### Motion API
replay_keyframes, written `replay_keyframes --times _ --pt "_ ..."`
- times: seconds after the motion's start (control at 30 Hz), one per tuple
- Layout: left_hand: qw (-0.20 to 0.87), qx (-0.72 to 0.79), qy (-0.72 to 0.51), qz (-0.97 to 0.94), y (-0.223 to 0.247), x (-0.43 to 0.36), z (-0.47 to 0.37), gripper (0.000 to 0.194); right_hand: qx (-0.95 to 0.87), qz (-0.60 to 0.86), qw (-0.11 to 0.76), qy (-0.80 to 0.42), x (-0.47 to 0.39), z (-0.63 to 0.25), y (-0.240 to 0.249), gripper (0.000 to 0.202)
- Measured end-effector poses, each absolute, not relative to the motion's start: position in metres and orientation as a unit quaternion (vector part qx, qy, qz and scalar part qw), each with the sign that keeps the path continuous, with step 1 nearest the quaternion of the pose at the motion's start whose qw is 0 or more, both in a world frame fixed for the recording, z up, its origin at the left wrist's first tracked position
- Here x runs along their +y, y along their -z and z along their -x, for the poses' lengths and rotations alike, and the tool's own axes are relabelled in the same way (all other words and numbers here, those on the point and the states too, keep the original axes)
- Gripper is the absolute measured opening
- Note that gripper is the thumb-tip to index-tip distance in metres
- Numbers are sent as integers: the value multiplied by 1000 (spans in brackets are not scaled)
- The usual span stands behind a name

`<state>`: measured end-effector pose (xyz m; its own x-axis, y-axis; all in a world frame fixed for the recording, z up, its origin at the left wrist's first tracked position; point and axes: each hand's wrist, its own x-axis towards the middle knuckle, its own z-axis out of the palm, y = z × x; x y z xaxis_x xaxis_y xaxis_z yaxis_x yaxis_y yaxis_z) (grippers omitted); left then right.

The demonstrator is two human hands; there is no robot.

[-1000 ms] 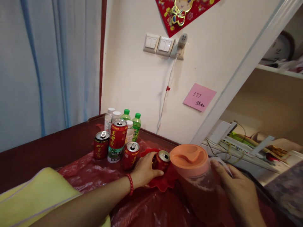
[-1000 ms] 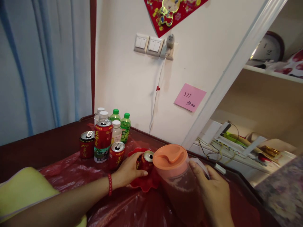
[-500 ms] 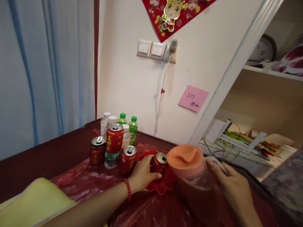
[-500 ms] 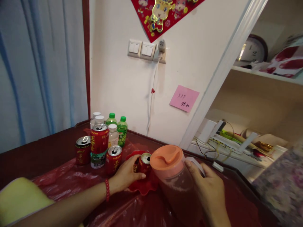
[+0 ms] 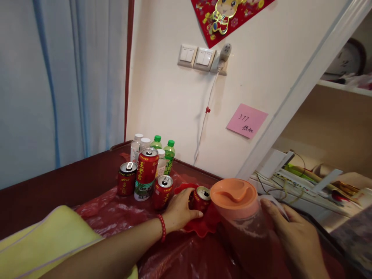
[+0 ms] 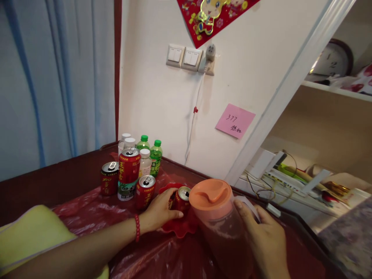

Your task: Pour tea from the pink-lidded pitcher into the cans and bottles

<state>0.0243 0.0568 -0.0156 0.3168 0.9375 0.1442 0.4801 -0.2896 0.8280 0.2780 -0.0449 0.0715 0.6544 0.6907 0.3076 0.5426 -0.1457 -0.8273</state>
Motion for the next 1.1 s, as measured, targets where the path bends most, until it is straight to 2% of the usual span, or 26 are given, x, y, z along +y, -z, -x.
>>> replay_keyframes --times 0.73,1.1 --pt "343 482 -329 -736 17 56 -25 73 -400 739 540 -48 -47 -264 -73 54" --pt "341 484 -328 -736 14 55 -25 70 -414 741 528 -32 -46 -269 -71 54"
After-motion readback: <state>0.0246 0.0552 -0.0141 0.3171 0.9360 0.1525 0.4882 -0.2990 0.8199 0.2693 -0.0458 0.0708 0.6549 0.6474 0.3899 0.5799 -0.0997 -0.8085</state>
